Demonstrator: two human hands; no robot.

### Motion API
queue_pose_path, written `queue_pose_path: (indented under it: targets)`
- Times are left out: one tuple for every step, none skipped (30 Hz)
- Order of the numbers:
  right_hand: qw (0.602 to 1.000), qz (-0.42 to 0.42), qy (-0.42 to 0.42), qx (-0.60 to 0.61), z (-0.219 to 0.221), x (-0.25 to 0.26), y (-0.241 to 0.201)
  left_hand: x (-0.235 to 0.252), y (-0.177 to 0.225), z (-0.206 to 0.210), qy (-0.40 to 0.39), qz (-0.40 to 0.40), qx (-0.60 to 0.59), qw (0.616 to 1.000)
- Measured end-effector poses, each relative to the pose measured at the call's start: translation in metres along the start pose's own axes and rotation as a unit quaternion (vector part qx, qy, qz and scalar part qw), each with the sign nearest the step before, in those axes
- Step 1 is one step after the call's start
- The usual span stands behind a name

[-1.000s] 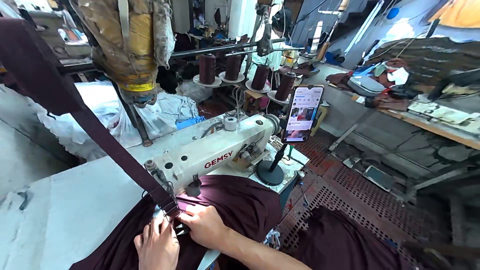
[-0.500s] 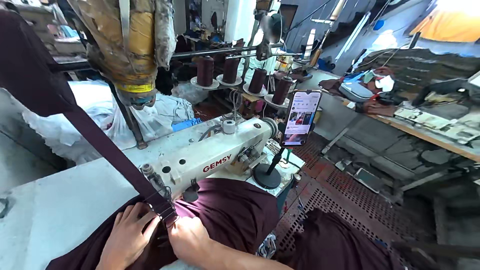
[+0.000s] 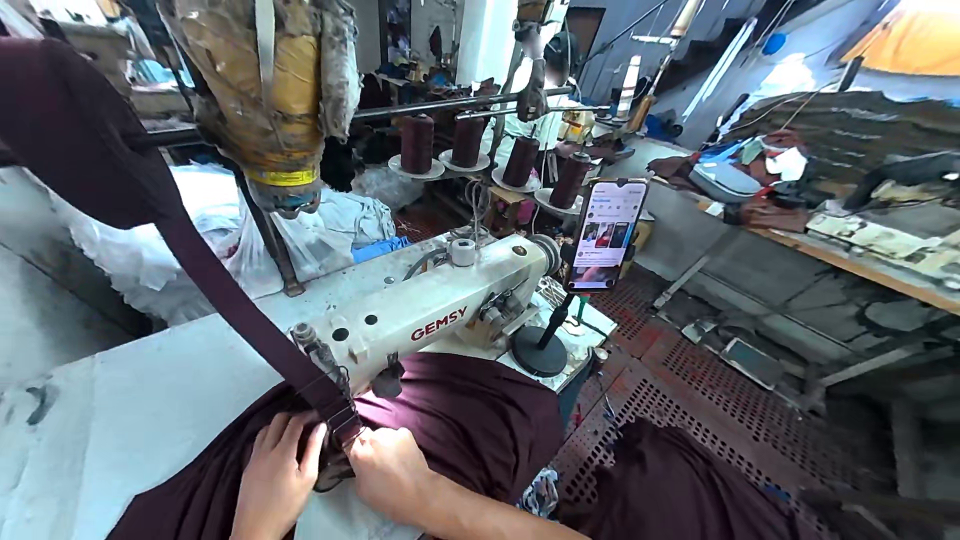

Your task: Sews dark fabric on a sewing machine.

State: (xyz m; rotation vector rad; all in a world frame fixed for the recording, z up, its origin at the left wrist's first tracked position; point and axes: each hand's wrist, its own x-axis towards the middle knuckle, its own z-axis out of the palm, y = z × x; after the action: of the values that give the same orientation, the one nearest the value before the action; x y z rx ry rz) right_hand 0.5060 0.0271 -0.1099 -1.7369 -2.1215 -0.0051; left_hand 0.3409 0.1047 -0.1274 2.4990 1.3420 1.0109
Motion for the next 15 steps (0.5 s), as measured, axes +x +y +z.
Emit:
queue_pose_path:
  targets:
    - [1.0,-0.009,0.002,0.0,-0.001,0.001,0.003,0.007,-0.005,0.001,-0.001,0.007,0.017,1.0]
    - [1.0,-0.021,-0.003,0.006,-0.002,0.001,0.007,0.012,-0.008,0.002,-0.004,0.01,0.029,1.0]
    - [0.999,-0.036,-0.004,0.017,-0.002,0.002,0.013,0.017,-0.011,0.002,-0.014,0.006,0.038,0.999]
    - [0.999,-0.049,0.006,0.023,-0.002,0.003,0.023,0.021,-0.014,0.002,-0.026,-0.001,0.045,0.999]
    - [0.998,-0.049,0.01,0.03,-0.003,0.005,0.034,0.025,-0.018,0.002,-0.036,-0.008,0.048,0.998]
    - [0.999,-0.032,0.001,0.038,-0.007,0.01,0.046,0.028,-0.022,0.002,-0.037,-0.01,0.047,0.998]
    - [0.999,0.006,-0.03,0.045,-0.013,0.018,0.059,0.033,-0.025,0.001,-0.034,-0.012,0.044,0.998]
    - [0.993,0.057,-0.076,0.072,-0.024,0.027,0.069,0.037,-0.029,0.002,-0.026,-0.014,0.041,0.999]
    - [0.984,0.098,-0.107,0.103,-0.034,0.036,0.077,0.041,-0.031,0.004,-0.02,-0.016,0.039,0.999]
    - [0.978,0.112,-0.116,0.129,-0.04,0.042,0.08,0.045,-0.032,0.005,-0.015,-0.023,0.039,0.999]
    - [0.976,0.104,-0.123,0.147,-0.041,0.045,0.08,0.049,-0.031,0.005,-0.017,-0.038,0.039,0.998]
    - [0.974,0.088,-0.122,0.169,-0.038,0.046,0.078,0.052,-0.027,0.004,-0.026,-0.059,0.04,0.997]
    - [0.975,0.069,-0.109,0.183,-0.032,0.044,0.075,0.054,-0.023,0.002,-0.035,-0.081,0.039,0.995]
    - [0.98,0.036,-0.073,0.181,-0.022,0.043,0.075,0.056,-0.02,0.002,-0.033,-0.093,0.042,0.994]
    - [0.979,0.025,-0.035,0.2,-0.015,0.043,0.076,0.057,-0.02,0.003,-0.027,-0.098,0.044,0.994]
